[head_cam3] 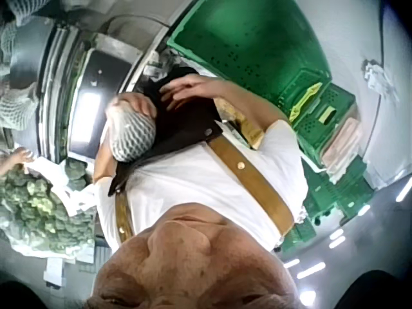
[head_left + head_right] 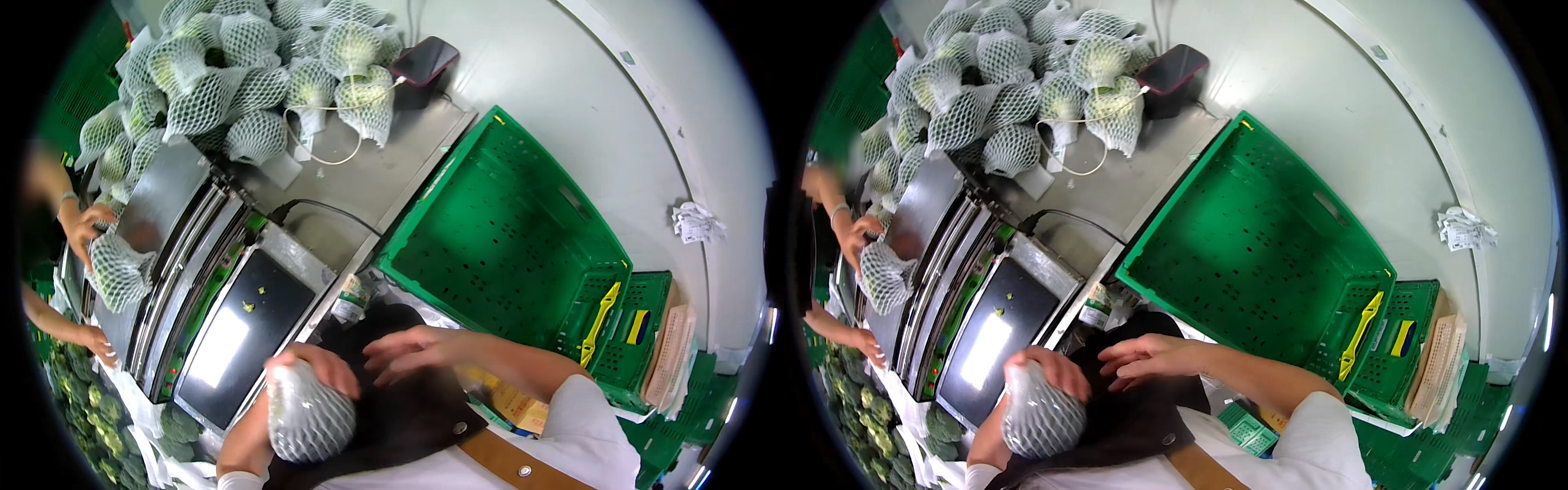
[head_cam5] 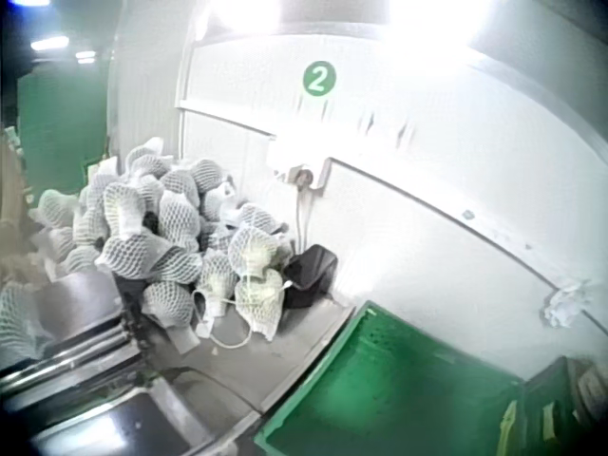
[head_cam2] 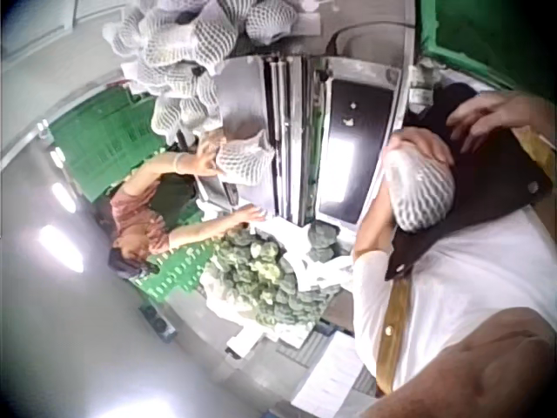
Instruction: The person wraps individual produce items in plastic film using a heat-sealing machine and places them into a green crate.
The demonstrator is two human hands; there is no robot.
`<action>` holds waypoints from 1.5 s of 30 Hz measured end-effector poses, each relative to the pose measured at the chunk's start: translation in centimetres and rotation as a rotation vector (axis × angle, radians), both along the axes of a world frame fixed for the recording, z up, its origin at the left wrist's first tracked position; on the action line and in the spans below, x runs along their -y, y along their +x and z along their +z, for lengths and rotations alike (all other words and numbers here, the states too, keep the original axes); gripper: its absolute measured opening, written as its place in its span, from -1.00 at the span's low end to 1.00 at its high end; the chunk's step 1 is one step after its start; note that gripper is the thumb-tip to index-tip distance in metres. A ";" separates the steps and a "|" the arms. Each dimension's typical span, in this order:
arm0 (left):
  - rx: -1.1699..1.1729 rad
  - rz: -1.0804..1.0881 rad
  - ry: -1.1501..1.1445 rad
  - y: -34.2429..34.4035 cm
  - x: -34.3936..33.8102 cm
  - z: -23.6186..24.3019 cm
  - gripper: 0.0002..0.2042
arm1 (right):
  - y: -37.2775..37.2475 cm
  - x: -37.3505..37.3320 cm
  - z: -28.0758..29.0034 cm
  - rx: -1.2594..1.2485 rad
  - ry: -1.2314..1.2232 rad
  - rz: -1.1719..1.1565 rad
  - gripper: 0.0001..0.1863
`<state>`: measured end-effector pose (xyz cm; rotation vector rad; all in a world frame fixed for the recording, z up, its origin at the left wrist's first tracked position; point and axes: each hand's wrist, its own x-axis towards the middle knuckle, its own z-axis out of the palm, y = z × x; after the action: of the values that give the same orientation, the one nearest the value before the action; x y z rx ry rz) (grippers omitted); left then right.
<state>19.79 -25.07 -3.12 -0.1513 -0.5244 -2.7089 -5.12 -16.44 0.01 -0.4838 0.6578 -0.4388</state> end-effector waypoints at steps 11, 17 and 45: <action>0.660 0.744 -0.735 -9.8 5.1 7.4 -0.48 | -9.6 4.2 0.8 -0.218 -0.259 -1.195 -0.14; 0.786 0.529 -0.338 -2.3 1.6 2.9 -0.77 | -25.5 4.4 -11.2 -0.585 -0.572 -1.492 -0.21; 1.716 0.905 -2.177 34.5 7.7 5.6 -0.78 | 20.0 31.2 1.1 -0.595 -2.164 0.416 -0.78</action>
<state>54.31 -32.78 2.48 1.3500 -2.4498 0.1600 14.88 -47.62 1.16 -2.8186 0.3576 -0.4584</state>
